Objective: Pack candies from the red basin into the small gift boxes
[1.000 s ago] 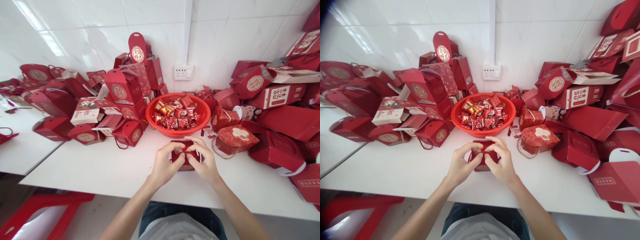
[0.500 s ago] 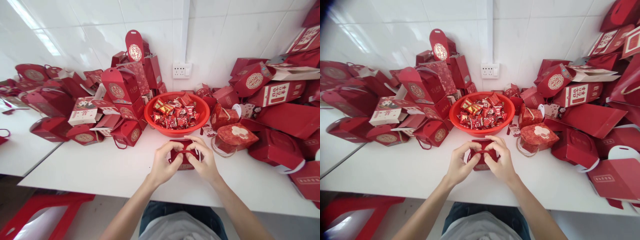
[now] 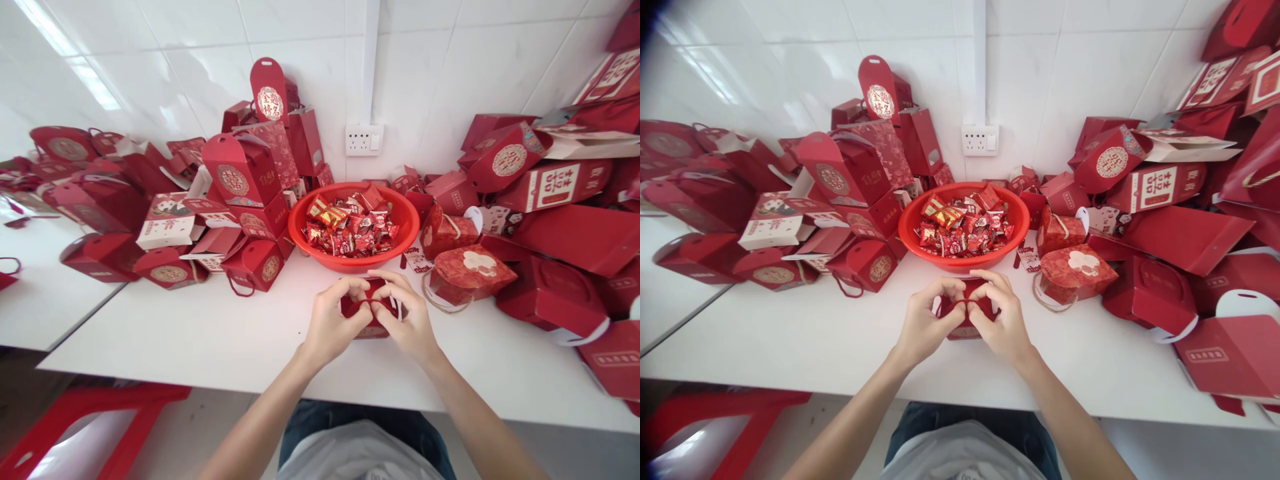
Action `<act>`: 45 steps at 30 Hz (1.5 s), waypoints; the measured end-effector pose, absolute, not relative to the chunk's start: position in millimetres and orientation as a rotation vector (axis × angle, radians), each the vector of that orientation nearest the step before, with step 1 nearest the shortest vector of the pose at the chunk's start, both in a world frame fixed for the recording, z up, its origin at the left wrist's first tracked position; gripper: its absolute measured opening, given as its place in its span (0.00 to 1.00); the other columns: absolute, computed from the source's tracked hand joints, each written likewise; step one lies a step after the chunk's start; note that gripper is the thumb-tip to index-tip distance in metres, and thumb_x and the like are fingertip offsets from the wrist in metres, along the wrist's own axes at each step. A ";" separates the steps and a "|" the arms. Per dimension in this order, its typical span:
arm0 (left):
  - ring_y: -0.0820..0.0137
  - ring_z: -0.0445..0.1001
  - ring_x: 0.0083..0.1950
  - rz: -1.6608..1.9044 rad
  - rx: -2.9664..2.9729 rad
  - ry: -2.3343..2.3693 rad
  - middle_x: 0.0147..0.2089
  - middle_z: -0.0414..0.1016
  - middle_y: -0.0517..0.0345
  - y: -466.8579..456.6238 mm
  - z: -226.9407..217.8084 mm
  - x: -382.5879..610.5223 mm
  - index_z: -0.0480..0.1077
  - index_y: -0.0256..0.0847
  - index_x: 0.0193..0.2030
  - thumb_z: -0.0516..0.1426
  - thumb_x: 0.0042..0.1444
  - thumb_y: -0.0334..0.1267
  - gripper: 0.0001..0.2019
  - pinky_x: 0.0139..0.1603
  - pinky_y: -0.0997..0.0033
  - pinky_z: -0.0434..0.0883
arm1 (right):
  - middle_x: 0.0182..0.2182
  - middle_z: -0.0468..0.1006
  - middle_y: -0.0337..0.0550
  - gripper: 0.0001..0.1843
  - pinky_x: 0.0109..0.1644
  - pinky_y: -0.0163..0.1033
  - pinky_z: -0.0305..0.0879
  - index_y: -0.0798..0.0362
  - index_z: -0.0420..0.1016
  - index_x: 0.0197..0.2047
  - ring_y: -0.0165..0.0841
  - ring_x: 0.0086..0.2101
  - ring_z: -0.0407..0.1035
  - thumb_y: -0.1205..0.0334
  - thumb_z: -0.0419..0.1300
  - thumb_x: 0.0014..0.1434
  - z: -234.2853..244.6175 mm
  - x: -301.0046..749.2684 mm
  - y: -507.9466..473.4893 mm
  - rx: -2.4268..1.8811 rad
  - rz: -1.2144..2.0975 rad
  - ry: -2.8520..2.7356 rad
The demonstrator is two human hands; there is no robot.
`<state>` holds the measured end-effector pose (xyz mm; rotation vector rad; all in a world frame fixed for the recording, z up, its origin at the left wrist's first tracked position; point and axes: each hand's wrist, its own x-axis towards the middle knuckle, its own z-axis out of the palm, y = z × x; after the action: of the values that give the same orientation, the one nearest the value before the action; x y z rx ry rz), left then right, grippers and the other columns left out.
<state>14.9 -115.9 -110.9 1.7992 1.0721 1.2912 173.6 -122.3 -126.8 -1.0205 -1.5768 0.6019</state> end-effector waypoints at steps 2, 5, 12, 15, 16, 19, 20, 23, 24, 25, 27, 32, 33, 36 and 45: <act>0.74 0.73 0.32 1.291 1.813 1.090 0.31 0.75 0.63 -115.5 -112.3 16.5 0.72 0.41 0.38 0.57 0.52 0.30 0.06 0.37 0.74 0.72 | 0.52 0.79 0.46 0.05 0.58 0.52 0.67 0.47 0.76 0.30 0.43 0.52 0.73 0.66 0.62 0.56 -126.9 173.8 -121.9 -1.026 0.595 -1.581; 0.74 0.72 0.32 1.313 1.846 1.077 0.31 0.74 0.63 -114.2 -113.9 15.6 0.70 0.41 0.36 0.58 0.53 0.30 0.04 0.37 0.74 0.71 | 0.52 0.79 0.46 0.05 0.58 0.52 0.67 0.47 0.76 0.30 0.44 0.52 0.73 0.66 0.62 0.56 -126.8 174.2 -121.6 -1.031 0.595 -1.593; 0.73 0.75 0.34 1.338 1.895 0.925 0.34 0.77 0.61 -112.1 -113.8 7.0 0.72 0.40 0.41 0.57 0.52 0.29 0.09 0.37 0.75 0.72 | 0.53 0.79 0.48 0.05 0.59 0.52 0.67 0.48 0.75 0.30 0.42 0.52 0.73 0.66 0.62 0.57 -127.1 174.3 -121.5 -1.003 0.610 -1.588; 0.74 0.75 0.34 1.348 1.886 0.938 0.33 0.77 0.61 -112.7 -113.6 8.5 0.72 0.40 0.41 0.57 0.53 0.29 0.08 0.36 0.76 0.72 | 0.52 0.79 0.47 0.05 0.59 0.52 0.66 0.48 0.75 0.30 0.42 0.52 0.73 0.67 0.62 0.57 -127.3 174.4 -121.3 -0.996 0.601 -1.586; 0.74 0.75 0.34 1.356 1.881 0.949 0.33 0.77 0.61 -112.8 -113.5 9.5 0.72 0.40 0.41 0.57 0.53 0.29 0.08 0.37 0.76 0.72 | 0.52 0.79 0.47 0.05 0.59 0.52 0.66 0.48 0.75 0.30 0.42 0.52 0.73 0.67 0.62 0.57 -127.4 174.5 -121.4 -0.992 0.600 -1.585; 0.74 0.74 0.33 1.366 1.870 0.972 0.33 0.77 0.62 -112.9 -113.0 11.7 0.72 0.40 0.39 0.57 0.54 0.29 0.07 0.37 0.75 0.72 | 0.52 0.79 0.47 0.05 0.59 0.51 0.66 0.48 0.75 0.30 0.42 0.52 0.73 0.67 0.62 0.56 -127.4 174.8 -121.7 -0.984 0.603 -1.583; 0.74 0.74 0.33 1.366 1.865 0.973 0.32 0.77 0.62 -113.0 -112.8 12.1 0.72 0.40 0.39 0.57 0.53 0.29 0.07 0.37 0.75 0.72 | 0.52 0.79 0.47 0.05 0.59 0.51 0.66 0.48 0.75 0.30 0.42 0.52 0.73 0.67 0.62 0.56 -127.4 174.7 -121.8 -0.986 0.605 -1.582; 0.75 0.74 0.32 1.364 1.843 0.970 0.31 0.76 0.63 -113.2 -112.0 12.8 0.72 0.40 0.39 0.57 0.53 0.29 0.07 0.37 0.76 0.71 | 0.52 0.79 0.47 0.05 0.59 0.51 0.66 0.48 0.75 0.30 0.42 0.52 0.73 0.67 0.63 0.56 -127.0 173.8 -122.2 -0.999 0.601 -1.582; 0.75 0.73 0.32 1.363 1.834 0.969 0.31 0.76 0.63 -113.2 -111.8 13.1 0.72 0.40 0.39 0.57 0.53 0.29 0.07 0.37 0.76 0.71 | 0.52 0.79 0.47 0.05 0.58 0.51 0.67 0.48 0.75 0.30 0.42 0.52 0.73 0.67 0.63 0.56 -126.9 173.3 -122.3 -1.002 0.596 -1.583; 0.75 0.73 0.32 1.359 1.826 0.967 0.31 0.75 0.64 -113.3 -111.7 13.4 0.72 0.40 0.38 0.57 0.53 0.29 0.06 0.36 0.76 0.71 | 0.52 0.79 0.47 0.05 0.58 0.51 0.67 0.48 0.75 0.30 0.42 0.52 0.73 0.67 0.63 0.56 -126.7 172.8 -122.4 -1.003 0.591 -1.586; 0.75 0.72 0.31 1.345 1.814 0.966 0.31 0.74 0.64 -113.1 -111.6 14.0 0.71 0.40 0.36 0.57 0.52 0.28 0.06 0.35 0.77 0.70 | 0.52 0.79 0.47 0.05 0.58 0.51 0.67 0.48 0.75 0.30 0.42 0.52 0.73 0.67 0.63 0.56 -126.5 172.1 -122.5 -1.004 0.581 -1.590; 0.75 0.73 0.33 1.345 1.814 0.938 0.32 0.75 0.63 -111.6 -113.0 12.1 0.71 0.40 0.38 0.57 0.53 0.28 0.06 0.38 0.75 0.71 | 0.53 0.78 0.46 0.04 0.59 0.51 0.65 0.48 0.75 0.31 0.42 0.53 0.72 0.67 0.63 0.56 -127.7 174.1 -122.2 -0.986 0.593 -1.594; 0.74 0.73 0.34 1.347 1.818 0.927 0.33 0.75 0.63 -111.4 -113.5 11.0 0.72 0.40 0.39 0.57 0.53 0.28 0.07 0.39 0.75 0.71 | 0.53 0.78 0.46 0.04 0.60 0.51 0.65 0.48 0.75 0.31 0.42 0.53 0.72 0.67 0.62 0.57 -128.0 174.9 -122.1 -0.978 0.604 -1.594; 0.73 0.74 0.36 1.343 1.830 0.882 0.35 0.76 0.61 -111.3 -114.7 8.0 0.72 0.40 0.40 0.56 0.54 0.28 0.08 0.42 0.73 0.72 | 0.54 0.78 0.46 0.05 0.61 0.52 0.63 0.47 0.75 0.33 0.42 0.55 0.71 0.67 0.61 0.56 -128.8 177.0 -122.0 -0.950 0.644 -1.582; 0.73 0.74 0.35 1.346 1.865 0.882 0.34 0.76 0.61 -111.6 -117.7 8.3 0.71 0.41 0.42 0.59 0.61 0.31 0.03 0.40 0.73 0.72 | 0.53 0.78 0.46 0.06 0.62 0.52 0.63 0.47 0.74 0.33 0.43 0.55 0.71 0.69 0.62 0.55 -129.2 177.4 -121.4 -0.953 0.655 -1.549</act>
<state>8.3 -111.6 -117.7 1.8646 0.8824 1.3456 177.4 -121.4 -129.2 -0.9531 -1.5492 0.6548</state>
